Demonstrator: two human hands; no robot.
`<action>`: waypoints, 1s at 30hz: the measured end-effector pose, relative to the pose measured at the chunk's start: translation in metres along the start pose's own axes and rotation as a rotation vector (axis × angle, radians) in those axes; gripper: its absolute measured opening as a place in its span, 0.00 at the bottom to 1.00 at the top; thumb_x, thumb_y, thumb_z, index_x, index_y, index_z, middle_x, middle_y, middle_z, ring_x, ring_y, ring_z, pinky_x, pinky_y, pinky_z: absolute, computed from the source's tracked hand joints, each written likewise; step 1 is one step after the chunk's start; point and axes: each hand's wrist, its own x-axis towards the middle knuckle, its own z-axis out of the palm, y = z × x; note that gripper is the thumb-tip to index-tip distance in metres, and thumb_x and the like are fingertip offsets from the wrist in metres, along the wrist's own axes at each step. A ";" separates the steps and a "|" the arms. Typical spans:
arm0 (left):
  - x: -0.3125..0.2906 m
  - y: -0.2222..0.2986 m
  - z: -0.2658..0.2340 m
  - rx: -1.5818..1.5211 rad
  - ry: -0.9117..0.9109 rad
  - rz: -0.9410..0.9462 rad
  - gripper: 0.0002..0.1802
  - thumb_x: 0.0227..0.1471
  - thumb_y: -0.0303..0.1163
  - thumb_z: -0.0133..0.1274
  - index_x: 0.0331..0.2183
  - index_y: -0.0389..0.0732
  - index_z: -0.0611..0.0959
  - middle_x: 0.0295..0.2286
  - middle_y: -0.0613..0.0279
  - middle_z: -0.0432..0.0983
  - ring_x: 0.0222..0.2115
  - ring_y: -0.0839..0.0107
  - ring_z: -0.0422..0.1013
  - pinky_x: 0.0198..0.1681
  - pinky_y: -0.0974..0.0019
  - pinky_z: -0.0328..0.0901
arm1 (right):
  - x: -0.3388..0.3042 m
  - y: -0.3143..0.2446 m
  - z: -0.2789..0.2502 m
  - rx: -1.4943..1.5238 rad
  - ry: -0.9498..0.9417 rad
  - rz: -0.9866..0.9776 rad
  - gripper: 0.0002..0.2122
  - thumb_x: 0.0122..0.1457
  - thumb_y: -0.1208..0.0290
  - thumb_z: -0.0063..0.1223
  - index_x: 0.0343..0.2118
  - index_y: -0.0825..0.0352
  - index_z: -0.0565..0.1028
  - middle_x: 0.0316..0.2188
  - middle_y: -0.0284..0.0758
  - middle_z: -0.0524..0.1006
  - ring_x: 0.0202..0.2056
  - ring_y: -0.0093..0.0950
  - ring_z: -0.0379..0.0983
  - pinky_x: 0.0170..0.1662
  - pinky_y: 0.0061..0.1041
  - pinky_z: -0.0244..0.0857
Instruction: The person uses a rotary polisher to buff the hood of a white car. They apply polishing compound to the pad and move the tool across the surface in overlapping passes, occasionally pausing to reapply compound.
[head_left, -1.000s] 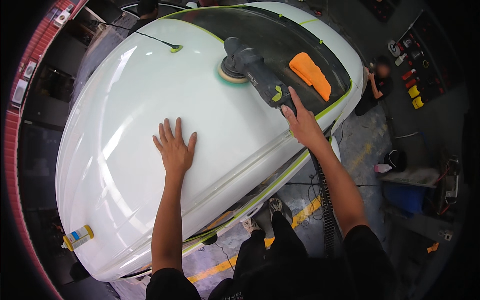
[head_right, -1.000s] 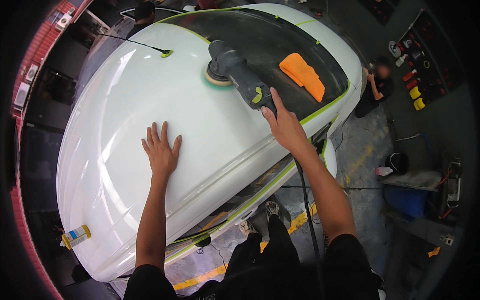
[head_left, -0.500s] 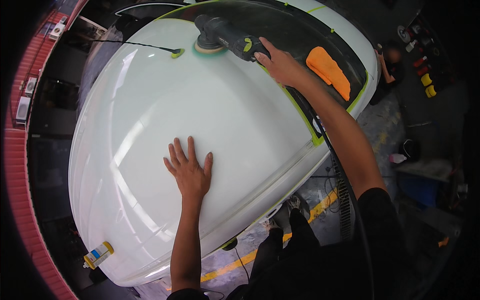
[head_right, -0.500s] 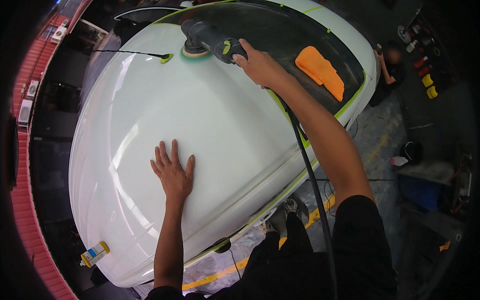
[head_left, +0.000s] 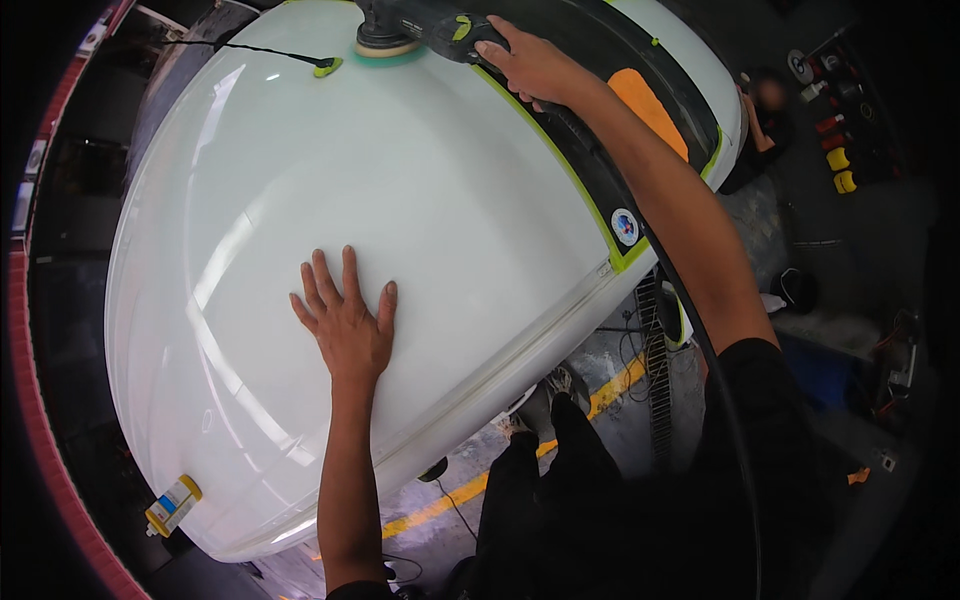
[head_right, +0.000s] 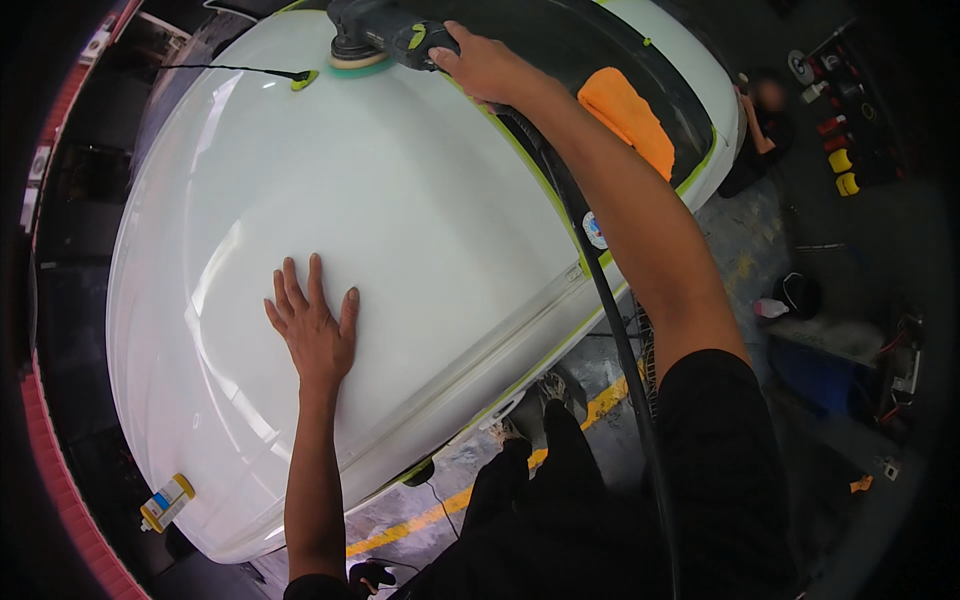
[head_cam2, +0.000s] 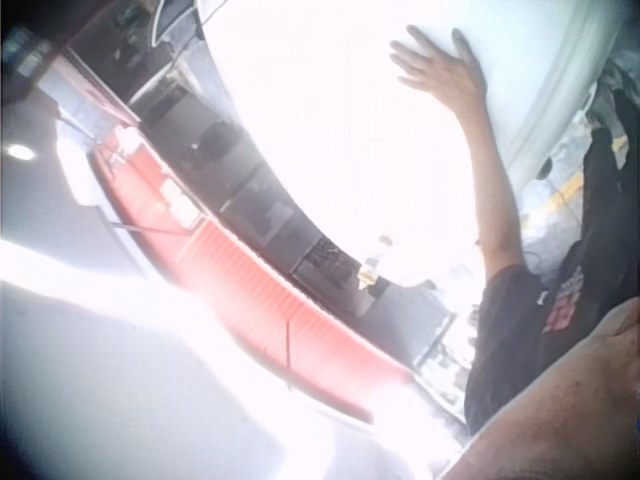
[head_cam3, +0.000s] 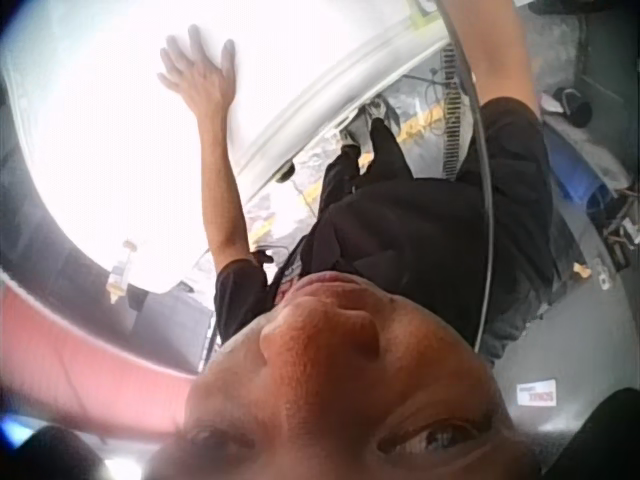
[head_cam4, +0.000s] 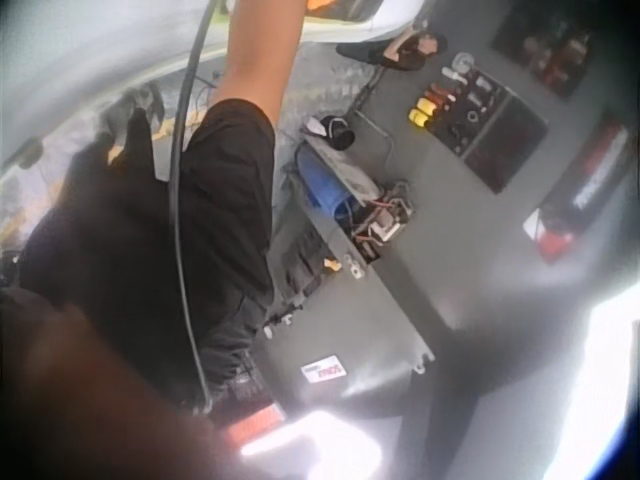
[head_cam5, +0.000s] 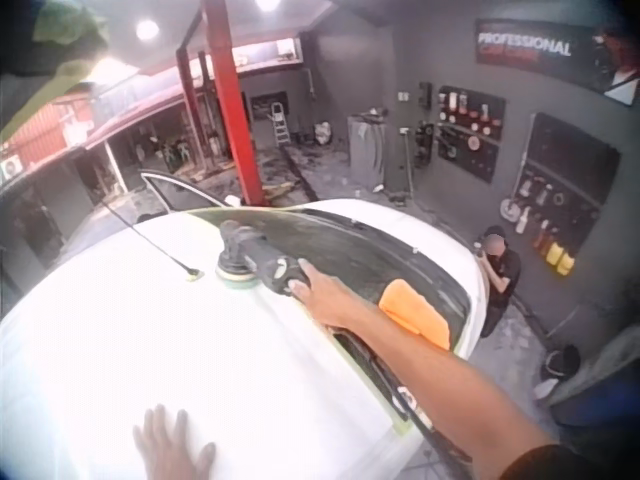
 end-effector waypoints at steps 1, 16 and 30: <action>0.001 0.000 0.000 0.002 0.008 0.002 0.40 0.68 0.60 0.46 0.71 0.49 0.64 0.72 0.47 0.48 0.74 0.46 0.41 0.74 0.35 0.32 | -0.008 0.004 -0.004 -0.007 -0.001 0.019 0.36 0.74 0.48 0.44 0.76 0.63 0.50 0.22 0.37 0.73 0.19 0.25 0.71 0.22 0.28 0.71; 0.001 0.002 0.008 0.002 0.059 0.023 0.39 0.68 0.59 0.45 0.71 0.49 0.64 0.71 0.45 0.50 0.73 0.46 0.43 0.73 0.32 0.35 | -0.208 0.066 -0.035 -0.006 0.073 0.161 0.34 0.74 0.50 0.45 0.75 0.63 0.51 0.31 0.49 0.81 0.23 0.38 0.77 0.33 0.39 0.73; -0.002 0.002 0.003 -0.034 0.036 0.016 0.40 0.68 0.60 0.45 0.71 0.48 0.64 0.71 0.41 0.51 0.73 0.42 0.42 0.73 0.30 0.34 | -0.288 0.059 -0.037 0.082 0.016 0.270 0.33 0.75 0.52 0.44 0.76 0.60 0.51 0.49 0.63 0.79 0.54 0.61 0.75 0.56 0.45 0.69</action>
